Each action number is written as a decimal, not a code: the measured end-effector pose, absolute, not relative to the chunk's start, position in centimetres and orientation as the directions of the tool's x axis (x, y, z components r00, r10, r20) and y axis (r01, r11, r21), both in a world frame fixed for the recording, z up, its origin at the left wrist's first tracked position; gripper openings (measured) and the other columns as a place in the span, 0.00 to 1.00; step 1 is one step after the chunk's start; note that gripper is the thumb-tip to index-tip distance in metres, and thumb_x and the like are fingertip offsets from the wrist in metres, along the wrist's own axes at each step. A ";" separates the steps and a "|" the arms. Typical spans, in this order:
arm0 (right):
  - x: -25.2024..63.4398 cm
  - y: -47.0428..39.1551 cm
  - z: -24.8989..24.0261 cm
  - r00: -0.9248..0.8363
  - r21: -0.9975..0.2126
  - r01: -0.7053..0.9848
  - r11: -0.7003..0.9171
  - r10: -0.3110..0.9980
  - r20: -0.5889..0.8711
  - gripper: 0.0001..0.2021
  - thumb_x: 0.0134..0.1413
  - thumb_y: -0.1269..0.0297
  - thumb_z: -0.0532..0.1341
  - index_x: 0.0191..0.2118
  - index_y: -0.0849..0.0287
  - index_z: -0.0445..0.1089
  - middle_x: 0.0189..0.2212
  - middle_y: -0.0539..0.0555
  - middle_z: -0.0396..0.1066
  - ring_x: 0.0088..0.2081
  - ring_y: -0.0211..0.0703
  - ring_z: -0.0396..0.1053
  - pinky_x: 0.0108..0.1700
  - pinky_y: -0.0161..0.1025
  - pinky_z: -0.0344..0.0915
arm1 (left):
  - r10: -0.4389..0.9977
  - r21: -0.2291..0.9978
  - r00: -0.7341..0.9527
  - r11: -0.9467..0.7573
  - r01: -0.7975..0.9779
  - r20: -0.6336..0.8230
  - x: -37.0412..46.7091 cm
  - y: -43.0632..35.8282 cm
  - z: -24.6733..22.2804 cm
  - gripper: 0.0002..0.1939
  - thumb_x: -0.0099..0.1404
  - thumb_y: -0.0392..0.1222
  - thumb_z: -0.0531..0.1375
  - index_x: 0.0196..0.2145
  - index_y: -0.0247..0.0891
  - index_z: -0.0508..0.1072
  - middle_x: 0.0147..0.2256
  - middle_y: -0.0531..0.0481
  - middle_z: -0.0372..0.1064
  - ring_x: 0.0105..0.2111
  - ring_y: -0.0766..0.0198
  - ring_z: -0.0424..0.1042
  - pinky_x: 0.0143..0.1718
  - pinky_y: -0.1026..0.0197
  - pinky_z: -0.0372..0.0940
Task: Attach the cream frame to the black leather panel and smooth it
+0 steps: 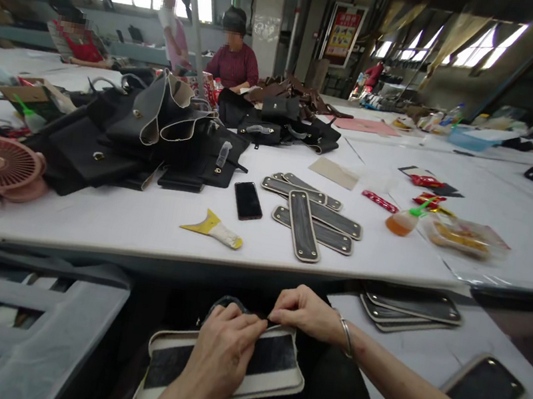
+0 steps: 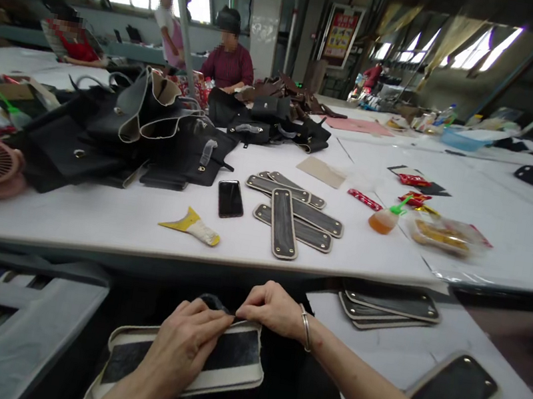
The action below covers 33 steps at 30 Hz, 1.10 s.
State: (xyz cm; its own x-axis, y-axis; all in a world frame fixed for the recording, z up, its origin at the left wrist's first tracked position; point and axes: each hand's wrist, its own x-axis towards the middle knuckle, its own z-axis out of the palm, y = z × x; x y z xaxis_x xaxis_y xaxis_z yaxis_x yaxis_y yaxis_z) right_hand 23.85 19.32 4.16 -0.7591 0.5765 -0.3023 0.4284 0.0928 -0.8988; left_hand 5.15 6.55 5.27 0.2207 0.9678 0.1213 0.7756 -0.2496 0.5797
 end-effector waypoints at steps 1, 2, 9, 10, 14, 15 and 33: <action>23.8 19.3 4.5 -0.772 -0.902 0.415 0.114 0.569 -0.283 0.15 0.48 0.57 0.64 0.20 0.63 0.75 0.22 0.50 0.66 0.27 0.37 0.62 0.29 0.33 0.57 | 0.968 0.574 0.221 -0.246 0.781 0.114 5.2 6.5 5.3 0.18 0.68 0.32 0.54 0.50 0.50 0.72 0.43 0.57 0.76 0.38 0.57 0.66 0.37 0.52 0.57; 23.7 19.2 4.6 -0.785 -0.905 0.403 0.137 0.560 -0.265 0.14 0.48 0.58 0.64 0.20 0.63 0.75 0.23 0.51 0.66 0.28 0.38 0.62 0.29 0.33 0.57 | 0.969 0.568 0.221 -0.244 0.786 0.109 5.3 6.5 5.4 0.18 0.68 0.32 0.54 0.50 0.49 0.72 0.43 0.57 0.76 0.37 0.57 0.66 0.37 0.52 0.56; 23.4 18.4 5.1 -0.822 -0.859 0.382 0.341 0.551 -0.147 0.10 0.51 0.62 0.63 0.28 0.60 0.80 0.27 0.52 0.69 0.30 0.38 0.67 0.33 0.33 0.60 | 0.966 0.516 0.232 -0.257 0.817 0.114 5.5 6.3 5.3 0.14 0.68 0.32 0.53 0.46 0.45 0.72 0.43 0.56 0.76 0.38 0.57 0.65 0.37 0.52 0.56; 23.4 18.2 5.2 -0.822 -0.844 0.386 0.372 0.554 -0.131 0.10 0.53 0.62 0.62 0.30 0.59 0.80 0.27 0.52 0.69 0.30 0.38 0.67 0.33 0.33 0.60 | 0.964 0.507 0.237 -0.266 0.820 0.122 5.5 6.2 5.3 0.15 0.68 0.31 0.53 0.47 0.45 0.72 0.43 0.55 0.76 0.38 0.57 0.65 0.37 0.52 0.56; 23.6 17.1 5.2 -0.825 -0.787 0.399 0.471 0.559 -0.083 0.13 0.59 0.59 0.59 0.35 0.57 0.81 0.31 0.54 0.69 0.32 0.40 0.67 0.36 0.35 0.61 | 0.959 0.485 0.259 -0.281 0.828 0.114 5.7 6.2 5.4 0.15 0.66 0.30 0.53 0.47 0.43 0.72 0.43 0.53 0.75 0.38 0.57 0.65 0.37 0.51 0.56; 23.6 16.9 5.1 -0.825 -0.777 0.402 0.485 0.559 -0.078 0.14 0.60 0.59 0.57 0.36 0.57 0.80 0.32 0.55 0.69 0.33 0.41 0.67 0.38 0.36 0.61 | 0.958 0.480 0.266 -0.282 0.830 0.104 5.7 6.2 5.5 0.15 0.66 0.30 0.53 0.47 0.43 0.71 0.44 0.53 0.75 0.38 0.57 0.65 0.38 0.51 0.56; 16.4 20.1 5.4 -0.754 -0.596 0.653 0.466 0.476 -0.453 0.25 0.68 0.61 0.41 0.39 0.64 0.74 0.22 0.52 0.71 0.23 0.38 0.67 0.26 0.33 0.62 | 0.993 0.540 0.089 -0.119 0.833 0.081 5.5 5.2 7.0 0.10 0.61 0.32 0.60 0.41 0.40 0.70 0.43 0.50 0.71 0.43 0.55 0.67 0.44 0.50 0.60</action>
State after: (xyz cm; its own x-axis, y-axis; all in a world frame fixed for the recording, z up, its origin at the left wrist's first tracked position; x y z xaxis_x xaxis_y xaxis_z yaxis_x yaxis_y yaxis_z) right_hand 16.41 20.08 5.37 -0.7536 0.4761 -0.4533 0.6533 0.4663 -0.5964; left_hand 5.50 5.25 6.98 0.0895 0.9927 0.0814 0.8332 -0.1194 0.5399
